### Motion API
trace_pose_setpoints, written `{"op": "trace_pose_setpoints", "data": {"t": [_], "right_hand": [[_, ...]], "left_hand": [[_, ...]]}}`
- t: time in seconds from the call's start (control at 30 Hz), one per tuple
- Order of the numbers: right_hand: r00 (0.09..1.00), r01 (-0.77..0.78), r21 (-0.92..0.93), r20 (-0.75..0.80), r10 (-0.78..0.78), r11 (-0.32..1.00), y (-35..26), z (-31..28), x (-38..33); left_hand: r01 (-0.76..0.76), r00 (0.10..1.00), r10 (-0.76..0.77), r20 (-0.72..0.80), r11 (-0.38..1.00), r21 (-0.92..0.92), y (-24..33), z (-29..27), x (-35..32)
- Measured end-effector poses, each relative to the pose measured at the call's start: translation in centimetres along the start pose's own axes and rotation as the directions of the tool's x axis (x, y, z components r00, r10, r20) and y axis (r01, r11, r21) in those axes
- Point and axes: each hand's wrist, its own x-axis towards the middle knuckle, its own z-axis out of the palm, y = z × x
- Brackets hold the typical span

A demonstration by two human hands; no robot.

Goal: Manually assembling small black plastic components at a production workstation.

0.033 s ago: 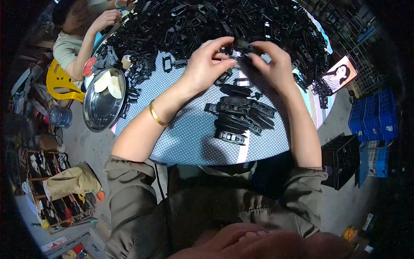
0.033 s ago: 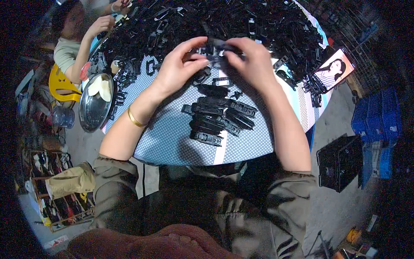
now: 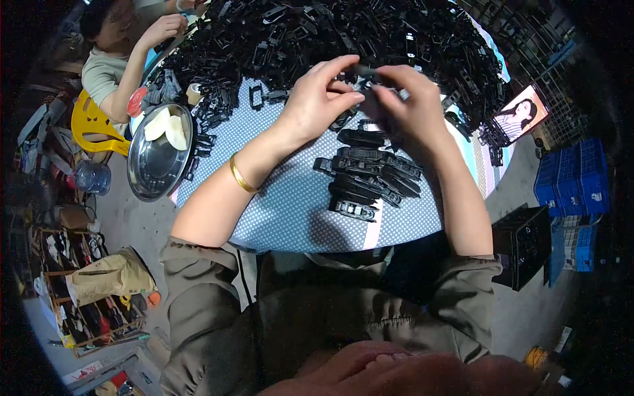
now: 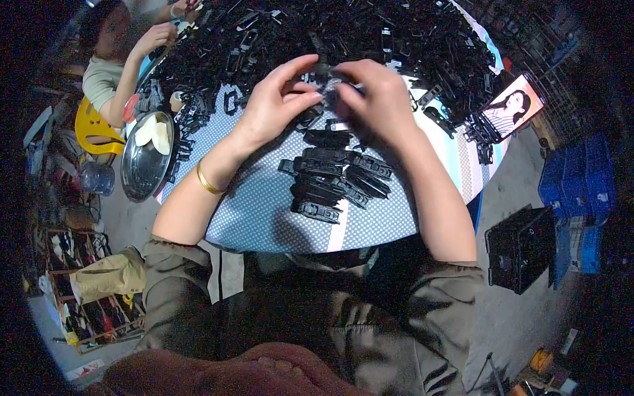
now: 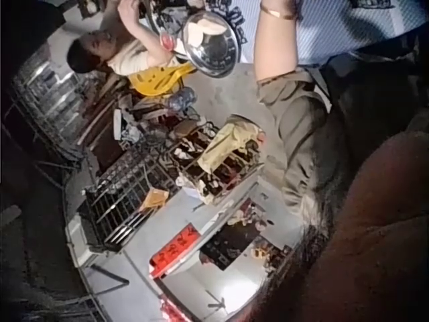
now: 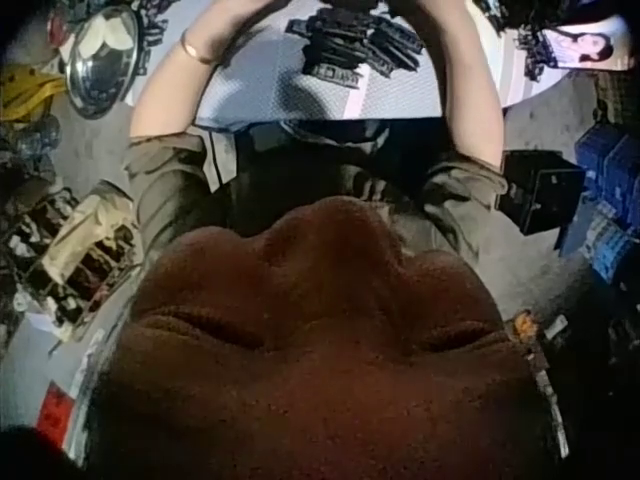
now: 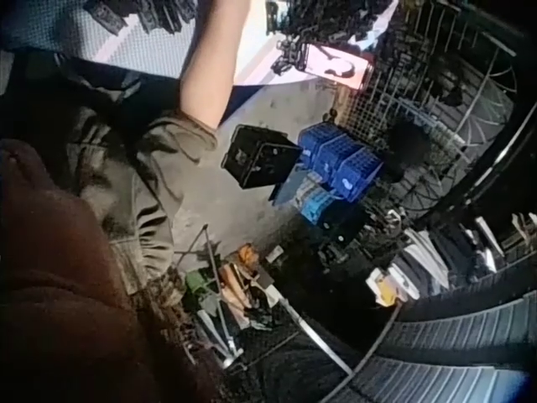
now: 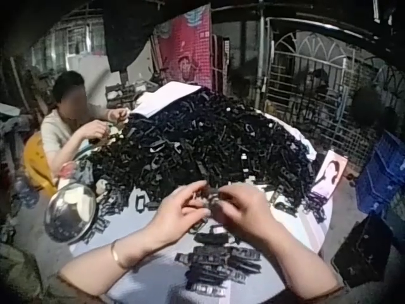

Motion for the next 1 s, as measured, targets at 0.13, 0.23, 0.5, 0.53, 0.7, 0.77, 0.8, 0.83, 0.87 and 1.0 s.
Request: {"op": "trace_pose_setpoints", "data": {"t": [0.13,0.23,0.5,0.53,0.7,0.77,0.8,0.83,0.87,1.0], "right_hand": [[0.997,0.010,0.094,0.079,-0.018,0.996,-1.3,0.9,-0.5],[0.985,-0.173,0.023,0.012,0.173,0.985,0.6,-0.5,-0.2],[0.770,-0.273,-0.616,0.321,0.552,0.739,4.2,-4.5,-1.3],[0.773,-0.258,-0.621,0.327,0.544,0.740,3.4,-3.9,-1.0],[0.945,-0.298,0.200,0.202,0.259,0.933,-0.5,-1.9,-0.6],[0.959,-0.204,0.284,0.248,0.133,0.937,-1.6,-1.7,-0.5],[0.978,-0.139,0.319,0.193,0.080,0.938,-2.0,-1.1,-0.6],[0.978,-0.138,0.320,0.193,0.078,0.937,-2.5,-0.8,-0.7],[0.945,-0.318,0.360,0.199,0.261,0.877,-3.1,-0.4,-0.8],[0.905,-0.424,0.314,0.124,0.406,0.849,-2.1,0.3,-1.2]], "left_hand": [[0.174,0.977,-0.173,0.123,0.985,0.001,0.6,-0.6,0.2],[0.241,0.970,-0.239,0.034,0.966,-0.094,-0.2,-1.1,0.3],[0.333,0.938,-0.346,0.001,0.905,-0.266,0.8,-1.3,0.4],[0.309,0.946,-0.325,-0.008,0.908,-0.282,0.8,-1.3,0.3],[0.378,0.919,-0.391,0.049,0.840,-0.390,0.7,-1.1,0.3],[0.362,0.917,-0.397,0.024,0.807,-0.467,0.3,-0.5,0.3],[0.383,0.912,-0.409,0.044,0.807,-0.449,0.2,-0.5,0.2],[0.379,0.916,-0.396,0.066,0.798,-0.468,0.3,-0.2,0.0],[0.377,0.919,-0.383,0.089,0.793,-0.478,0.3,0.0,-0.2],[0.359,0.930,-0.339,0.144,0.741,-0.567,0.7,0.6,-0.5]]}}
